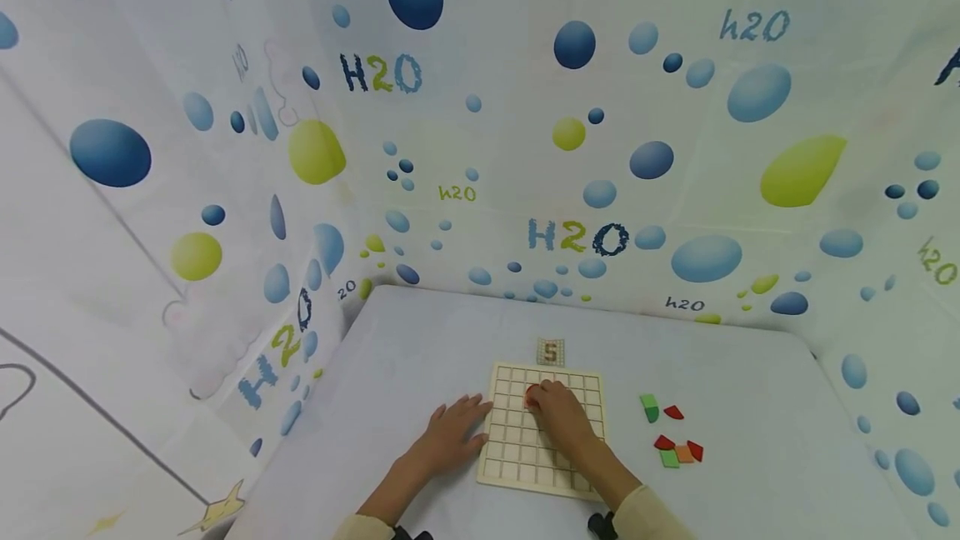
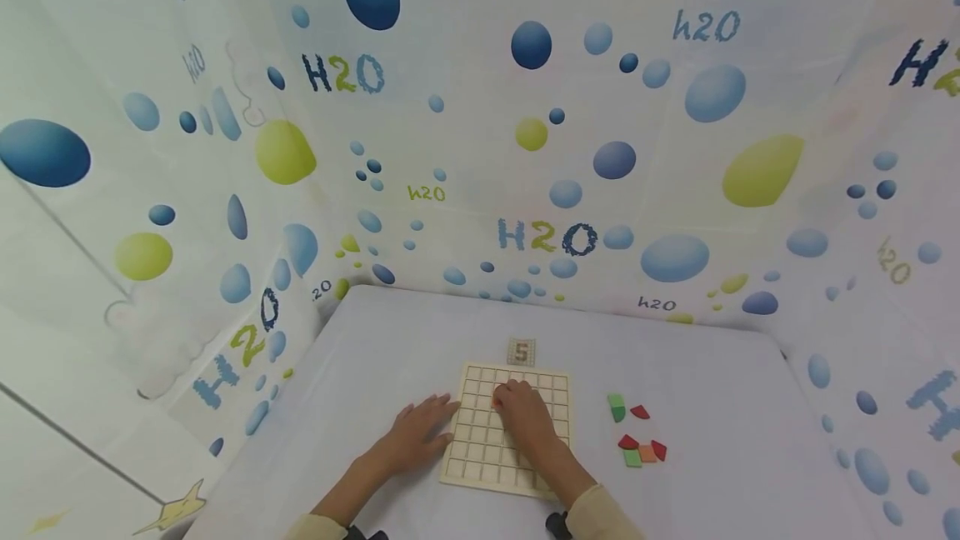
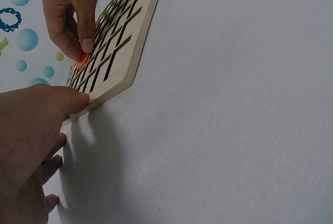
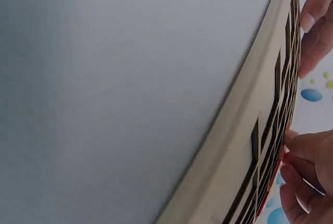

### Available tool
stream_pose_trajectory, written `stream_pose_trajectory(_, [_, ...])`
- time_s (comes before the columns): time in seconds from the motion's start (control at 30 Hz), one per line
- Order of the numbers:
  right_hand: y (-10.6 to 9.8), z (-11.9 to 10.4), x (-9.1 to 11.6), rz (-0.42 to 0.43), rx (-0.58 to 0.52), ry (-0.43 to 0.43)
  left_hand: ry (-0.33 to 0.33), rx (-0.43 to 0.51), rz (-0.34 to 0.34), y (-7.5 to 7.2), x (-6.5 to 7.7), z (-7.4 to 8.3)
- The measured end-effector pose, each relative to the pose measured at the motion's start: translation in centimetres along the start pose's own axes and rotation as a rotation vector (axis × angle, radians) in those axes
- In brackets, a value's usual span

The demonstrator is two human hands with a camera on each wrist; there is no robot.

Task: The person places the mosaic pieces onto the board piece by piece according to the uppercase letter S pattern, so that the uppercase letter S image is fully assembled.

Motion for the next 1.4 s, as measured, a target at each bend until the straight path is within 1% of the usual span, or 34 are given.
stream_pose_trajectory(0.13, [-0.1, -0.1, 0.4, 0.003, 0.024, -0.005, -0.006, -0.009, 0.000, 0.0, 0.0, 0.0])
stream_pose_trajectory(0.33, [0.0, -0.1, 0.9, -0.041, 0.047, 0.014, -0.010, -0.012, 0.005, 0.0, 0.0, 0.2])
stream_pose_trajectory(0.53, [-0.2, 0.0, 1.0, -0.058, 0.053, 0.018, -0.014, -0.055, 0.022, 0.5, -0.1, 0.1])
stream_pose_trajectory(0.67, [-0.7, 0.1, 1.1, -0.067, 0.029, 0.002, -0.020, -0.053, 0.025, 0.7, -0.1, 0.0])
stream_pose_trajectory(0.77, [-1.1, 0.4, 1.3, -0.084, -0.013, 0.010, -0.022, -0.039, 0.020, 0.8, -0.1, -0.1])
stream_pose_trajectory(0.83, [-1.3, 0.9, 1.4, -0.102, -0.030, 0.043, -0.018, -0.029, 0.022, 0.7, -0.1, -0.1])
stream_pose_trajectory(0.93, [-2.0, 2.0, 1.5, -0.129, -0.034, 0.130, -0.023, -0.022, 0.024, 0.6, 0.0, 0.0])
stream_pose_trajectory(1.03, [-3.3, 3.3, 1.7, -0.162, -0.053, 0.247, -0.021, -0.009, 0.028, 0.6, 0.1, 0.0])
stream_pose_trajectory(1.17, [-5.4, 5.7, 2.1, -0.173, -0.069, 0.355, -0.002, -0.011, 0.035, 0.4, 0.0, 0.1])
stream_pose_trajectory(1.4, [-8.6, 10.7, 3.9, -0.123, -0.011, 0.436, 0.002, -0.010, 0.037, 0.2, 0.2, 0.3])
Point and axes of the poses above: each hand's wrist, its own x-axis away from the middle knuckle, its own y-axis out of the palm, z = x × y, the point moved 4 cm from there along -x, towards the middle knuckle, and after that the axes turned 12 degrees about y, right-handed, at the moved point
